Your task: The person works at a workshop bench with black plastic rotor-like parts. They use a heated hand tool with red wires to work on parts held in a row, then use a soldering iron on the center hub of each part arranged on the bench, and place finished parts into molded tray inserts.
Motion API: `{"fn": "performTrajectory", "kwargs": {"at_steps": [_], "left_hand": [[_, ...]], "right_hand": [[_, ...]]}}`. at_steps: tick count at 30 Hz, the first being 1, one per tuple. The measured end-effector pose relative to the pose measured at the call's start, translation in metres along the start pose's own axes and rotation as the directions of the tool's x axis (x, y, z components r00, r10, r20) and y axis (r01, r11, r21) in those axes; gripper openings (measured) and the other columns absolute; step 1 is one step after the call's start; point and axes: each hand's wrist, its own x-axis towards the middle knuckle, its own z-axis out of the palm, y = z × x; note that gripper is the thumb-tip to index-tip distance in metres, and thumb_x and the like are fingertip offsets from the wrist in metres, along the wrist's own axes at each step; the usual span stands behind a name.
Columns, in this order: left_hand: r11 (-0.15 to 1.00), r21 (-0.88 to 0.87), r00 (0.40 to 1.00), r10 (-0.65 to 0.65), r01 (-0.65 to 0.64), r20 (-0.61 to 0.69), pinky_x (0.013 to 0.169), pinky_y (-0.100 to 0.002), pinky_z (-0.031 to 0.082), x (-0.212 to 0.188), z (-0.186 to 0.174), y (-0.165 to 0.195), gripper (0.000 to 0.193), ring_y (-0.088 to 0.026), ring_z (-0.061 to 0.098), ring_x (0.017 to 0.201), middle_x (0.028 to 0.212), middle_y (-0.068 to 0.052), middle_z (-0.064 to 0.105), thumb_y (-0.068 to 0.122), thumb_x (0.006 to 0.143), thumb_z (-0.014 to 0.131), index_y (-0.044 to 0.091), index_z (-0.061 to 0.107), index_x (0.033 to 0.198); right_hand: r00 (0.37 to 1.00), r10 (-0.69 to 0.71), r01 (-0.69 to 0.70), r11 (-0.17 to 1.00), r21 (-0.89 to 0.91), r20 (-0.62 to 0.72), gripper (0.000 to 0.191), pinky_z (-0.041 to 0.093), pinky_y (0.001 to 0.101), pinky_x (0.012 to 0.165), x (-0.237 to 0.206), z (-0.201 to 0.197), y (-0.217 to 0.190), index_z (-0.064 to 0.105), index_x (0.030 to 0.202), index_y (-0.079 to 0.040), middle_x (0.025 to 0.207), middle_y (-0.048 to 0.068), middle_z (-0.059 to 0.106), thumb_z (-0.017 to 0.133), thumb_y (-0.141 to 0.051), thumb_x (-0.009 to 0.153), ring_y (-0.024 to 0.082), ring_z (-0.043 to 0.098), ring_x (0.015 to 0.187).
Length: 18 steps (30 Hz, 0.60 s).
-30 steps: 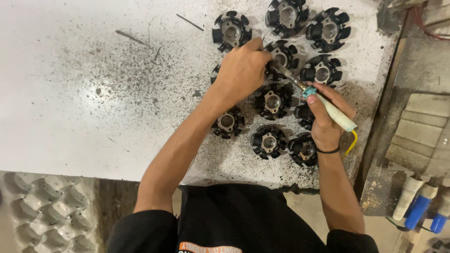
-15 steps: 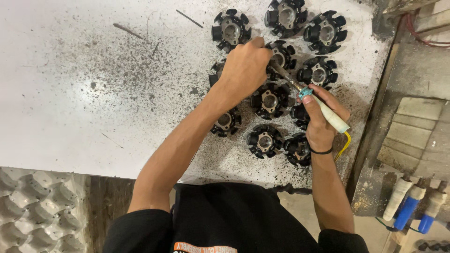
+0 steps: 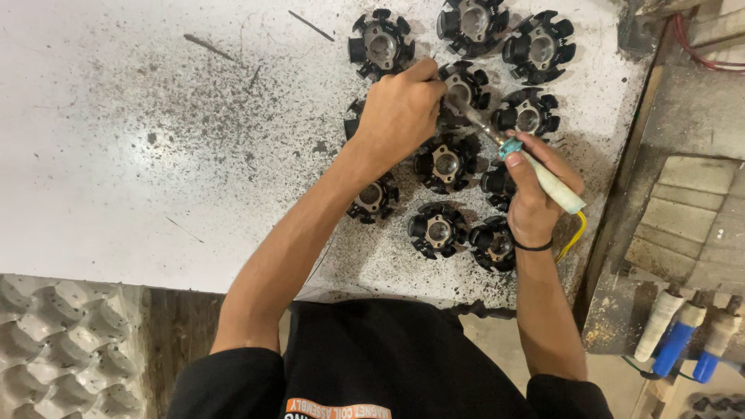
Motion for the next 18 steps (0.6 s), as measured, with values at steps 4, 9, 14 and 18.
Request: {"fn": "performTrajectory", "kwargs": {"at_steps": [4, 9, 14, 18], "left_hand": [[0.999, -0.015, 0.998, 0.041, -0.042, -0.043, 0.062, -0.044, 0.059, -0.003, 0.003, -0.003, 0.016, -0.035, 0.072, 0.071, 0.096, -0.012, 0.068, 0.001, 0.079, 0.069, 0.002, 0.077, 0.093], [0.999, 0.05, 0.999, 0.017, -0.019, 0.03, 0.064, -0.046, 0.059, -0.002, 0.011, -0.008, 0.01, -0.038, 0.071, 0.072, 0.093, -0.017, 0.067, 0.001, 0.079, 0.069, 0.0, 0.074, 0.087], [0.993, 0.101, 0.998, 0.056, -0.058, 0.021, 0.054, -0.041, 0.057, -0.003, -0.003, 0.005, 0.012, -0.033, 0.07, 0.065, 0.09, -0.018, 0.067, 0.0, 0.078, 0.067, 0.0, 0.072, 0.089], [1.0, 0.024, 0.989, 0.0, -0.004, 0.151, 0.04, -0.033, 0.046, -0.012, -0.051, 0.047, 0.02, -0.021, 0.065, 0.049, 0.079, -0.014, 0.07, -0.006, 0.095, 0.058, 0.002, 0.072, 0.107]], "right_hand": [[1.0, 0.013, -0.013, 0.999, 0.032, 0.002, 0.027, 0.059, 0.0285, 0.098, -0.002, -0.002, -0.003, 0.072, 0.123, 0.008, 0.12, 0.02, 0.075, 0.076, -0.003, 0.098, 0.02, 0.073, 0.105], [0.998, 0.049, -0.049, 0.999, -0.007, 0.032, 0.029, 0.059, 0.0282, 0.093, -0.003, 0.002, -0.008, 0.071, 0.122, 0.008, 0.117, 0.019, 0.075, 0.075, -0.004, 0.096, 0.019, 0.073, 0.1], [0.994, -0.065, 0.071, 0.995, -0.07, 0.088, 0.026, 0.06, 0.0291, 0.09, 0.001, -0.005, -0.04, 0.072, 0.123, 0.008, 0.117, 0.02, 0.076, 0.075, -0.005, 0.1, 0.021, 0.074, 0.101], [0.966, -0.253, 0.257, 0.962, 0.089, -0.045, 0.025, 0.063, 0.0306, 0.085, 0.017, -0.024, -0.075, 0.07, 0.117, 0.0, 0.111, 0.015, 0.075, 0.077, -0.014, 0.098, 0.02, 0.075, 0.094]]}}
